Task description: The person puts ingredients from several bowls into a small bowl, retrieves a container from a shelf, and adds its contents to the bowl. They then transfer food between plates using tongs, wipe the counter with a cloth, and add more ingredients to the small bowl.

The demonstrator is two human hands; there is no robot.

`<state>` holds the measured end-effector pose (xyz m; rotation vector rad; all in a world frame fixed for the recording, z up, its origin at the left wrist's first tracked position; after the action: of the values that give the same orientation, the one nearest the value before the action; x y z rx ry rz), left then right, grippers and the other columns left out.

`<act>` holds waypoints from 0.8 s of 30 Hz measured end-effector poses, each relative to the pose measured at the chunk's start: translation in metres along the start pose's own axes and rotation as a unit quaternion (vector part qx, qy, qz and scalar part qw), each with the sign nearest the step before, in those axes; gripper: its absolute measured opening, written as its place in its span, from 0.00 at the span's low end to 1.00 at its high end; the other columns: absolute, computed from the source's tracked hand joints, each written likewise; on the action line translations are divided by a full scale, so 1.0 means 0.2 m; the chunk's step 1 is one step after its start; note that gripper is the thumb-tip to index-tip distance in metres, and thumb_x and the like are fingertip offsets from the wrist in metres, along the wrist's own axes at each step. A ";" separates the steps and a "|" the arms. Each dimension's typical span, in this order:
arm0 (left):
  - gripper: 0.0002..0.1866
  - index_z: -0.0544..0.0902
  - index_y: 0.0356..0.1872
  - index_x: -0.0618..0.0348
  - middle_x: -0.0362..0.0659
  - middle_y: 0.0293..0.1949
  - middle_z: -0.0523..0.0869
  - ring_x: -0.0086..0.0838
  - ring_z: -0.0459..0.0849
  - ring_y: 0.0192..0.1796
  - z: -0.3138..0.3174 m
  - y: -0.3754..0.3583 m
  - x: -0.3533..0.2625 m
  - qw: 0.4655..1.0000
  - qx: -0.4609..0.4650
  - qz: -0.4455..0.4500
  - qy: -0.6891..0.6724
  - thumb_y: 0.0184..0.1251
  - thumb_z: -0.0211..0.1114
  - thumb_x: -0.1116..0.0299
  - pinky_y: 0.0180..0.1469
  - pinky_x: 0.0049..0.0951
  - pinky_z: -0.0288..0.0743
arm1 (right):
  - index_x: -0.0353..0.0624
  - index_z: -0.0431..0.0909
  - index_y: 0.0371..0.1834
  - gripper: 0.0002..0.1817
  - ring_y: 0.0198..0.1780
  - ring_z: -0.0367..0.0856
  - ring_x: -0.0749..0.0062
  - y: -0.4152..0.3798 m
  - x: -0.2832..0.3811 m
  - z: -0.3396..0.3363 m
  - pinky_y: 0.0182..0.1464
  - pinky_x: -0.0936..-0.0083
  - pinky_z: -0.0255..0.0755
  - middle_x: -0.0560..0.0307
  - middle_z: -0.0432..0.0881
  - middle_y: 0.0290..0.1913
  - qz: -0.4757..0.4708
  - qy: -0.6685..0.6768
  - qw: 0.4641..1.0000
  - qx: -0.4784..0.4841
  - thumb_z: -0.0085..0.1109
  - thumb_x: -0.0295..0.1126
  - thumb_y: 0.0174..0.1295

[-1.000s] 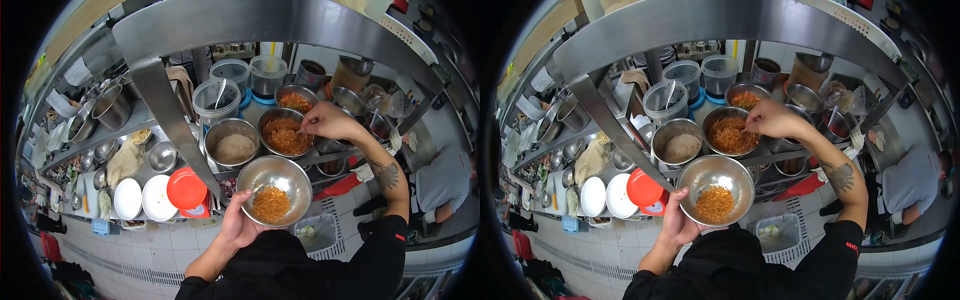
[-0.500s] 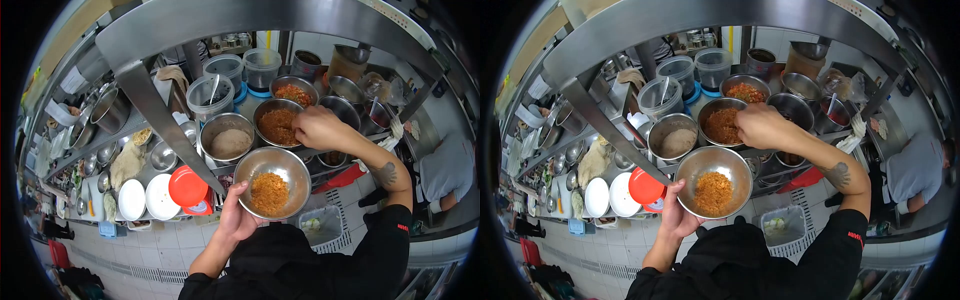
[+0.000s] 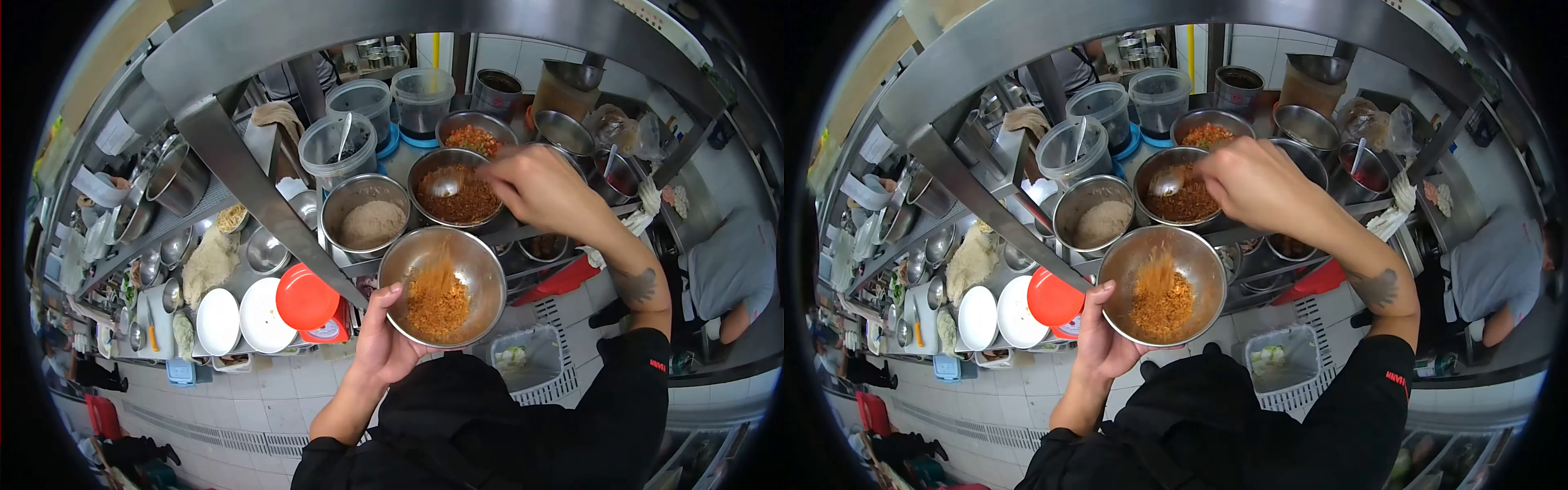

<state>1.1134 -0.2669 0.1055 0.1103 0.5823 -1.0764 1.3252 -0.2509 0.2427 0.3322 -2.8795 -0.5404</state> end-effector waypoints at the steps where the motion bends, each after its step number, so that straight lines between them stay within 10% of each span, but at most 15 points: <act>1: 0.40 0.53 0.74 0.56 0.60 0.69 0.64 0.60 0.72 0.66 0.00 0.00 0.00 1.000 0.001 0.000 0.004 0.67 0.52 0.46 0.54 0.71 0.75 | 0.36 0.83 0.30 0.06 0.35 0.84 0.48 0.00 -0.06 0.09 0.40 0.56 0.76 0.42 0.82 0.27 0.001 0.000 1.000 -0.004 0.59 0.26 0.53; 3: 0.41 0.53 0.74 0.58 0.60 0.69 0.64 0.59 0.72 0.66 -0.01 0.00 0.00 1.000 0.008 -0.008 0.005 0.67 0.53 0.46 0.53 0.69 0.77 | 0.37 0.82 0.30 0.05 0.35 0.83 0.48 0.00 -0.16 0.22 0.40 0.55 0.76 0.45 0.83 0.33 -0.104 -0.100 0.984 -0.101 0.56 0.24 0.57; 6: 0.41 0.52 0.74 0.59 0.60 0.68 0.65 0.59 0.73 0.65 0.01 0.00 -0.01 1.000 0.018 -0.008 -0.001 0.67 0.53 0.46 0.52 0.68 0.79 | 0.36 0.81 0.26 0.07 0.35 0.83 0.47 0.07 -0.12 0.28 0.40 0.56 0.75 0.46 0.84 0.29 0.026 -0.018 0.985 0.167 0.55 0.27 0.54; 15: 0.41 0.53 0.73 0.60 0.61 0.68 0.66 0.59 0.74 0.64 0.02 0.01 0.00 1.000 0.009 -0.002 0.009 0.67 0.52 0.44 0.52 0.67 0.79 | 0.35 0.86 0.37 0.09 0.26 0.76 0.81 0.06 -0.26 0.12 0.29 0.78 0.69 0.59 0.81 0.24 0.147 0.241 0.943 0.176 0.61 0.28 0.57; 20: 0.41 0.53 0.73 0.59 0.61 0.68 0.66 0.60 0.74 0.64 0.02 0.01 0.00 1.000 0.008 -0.004 0.005 0.67 0.52 0.45 0.51 0.67 0.80 | 0.34 0.84 0.38 0.10 0.30 0.83 0.69 0.00 -0.01 -0.01 0.33 0.70 0.74 0.52 0.84 0.28 0.004 0.203 0.969 0.138 0.60 0.29 0.57; 24: 0.41 0.53 0.74 0.59 0.61 0.68 0.66 0.60 0.74 0.63 0.01 0.02 0.00 1.000 0.020 -0.003 0.014 0.67 0.53 0.45 0.51 0.66 0.80 | 0.37 0.83 0.35 0.08 0.39 0.83 0.49 0.06 -0.19 0.15 0.38 0.58 0.77 0.45 0.83 0.35 -0.004 -0.074 0.997 -0.037 0.60 0.29 0.56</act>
<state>1.1182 -0.2660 0.1063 0.1589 0.5863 -1.0947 1.3522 -0.2206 0.2140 0.3058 -2.9912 -0.6985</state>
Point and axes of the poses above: each hand's wrist, its own y-axis towards the middle knuckle, its own z-axis out of the palm, x = y × z, the point moved 5 cm from there along y, towards the middle knuckle
